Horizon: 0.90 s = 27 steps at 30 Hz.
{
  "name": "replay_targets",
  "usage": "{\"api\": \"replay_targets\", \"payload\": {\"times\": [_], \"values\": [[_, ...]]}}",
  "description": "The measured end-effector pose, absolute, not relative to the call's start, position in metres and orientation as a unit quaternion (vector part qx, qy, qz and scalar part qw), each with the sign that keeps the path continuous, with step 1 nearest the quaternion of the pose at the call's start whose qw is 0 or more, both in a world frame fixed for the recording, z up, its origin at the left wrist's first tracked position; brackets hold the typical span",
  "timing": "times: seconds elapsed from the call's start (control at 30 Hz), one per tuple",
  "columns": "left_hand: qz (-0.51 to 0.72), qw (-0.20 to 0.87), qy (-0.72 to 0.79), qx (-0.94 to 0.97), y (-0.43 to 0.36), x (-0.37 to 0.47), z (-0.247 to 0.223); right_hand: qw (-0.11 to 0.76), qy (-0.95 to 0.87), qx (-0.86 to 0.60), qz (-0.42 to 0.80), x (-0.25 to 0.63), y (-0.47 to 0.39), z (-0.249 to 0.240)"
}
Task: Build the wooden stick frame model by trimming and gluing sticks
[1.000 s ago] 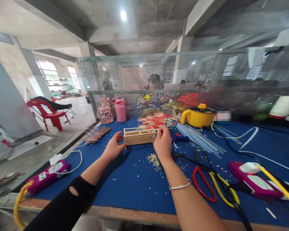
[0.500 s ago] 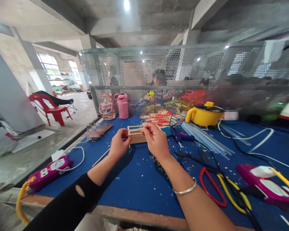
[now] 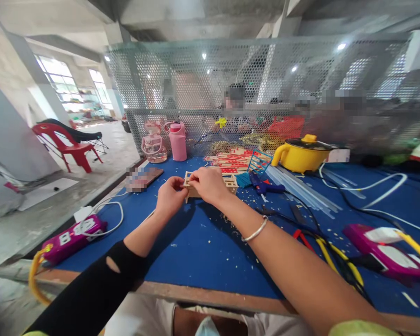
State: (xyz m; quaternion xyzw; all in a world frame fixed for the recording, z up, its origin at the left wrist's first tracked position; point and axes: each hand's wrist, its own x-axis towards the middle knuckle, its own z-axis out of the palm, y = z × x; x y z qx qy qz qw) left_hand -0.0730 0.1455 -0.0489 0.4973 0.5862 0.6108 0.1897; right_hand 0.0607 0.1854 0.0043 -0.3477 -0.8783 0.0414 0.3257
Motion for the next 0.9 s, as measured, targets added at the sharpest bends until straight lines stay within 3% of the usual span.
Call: {"api": "replay_targets", "payload": {"times": [0.53,0.9], "values": [[0.586,0.230,0.608,0.484,0.139,-0.071,-0.038,0.243,-0.863,-0.443,0.005,0.054,0.194,0.015],[0.539,0.139,0.630,0.542,0.137,-0.071,-0.040,0.180,-0.868,-0.461,0.031,0.049,0.194,0.022]]}}
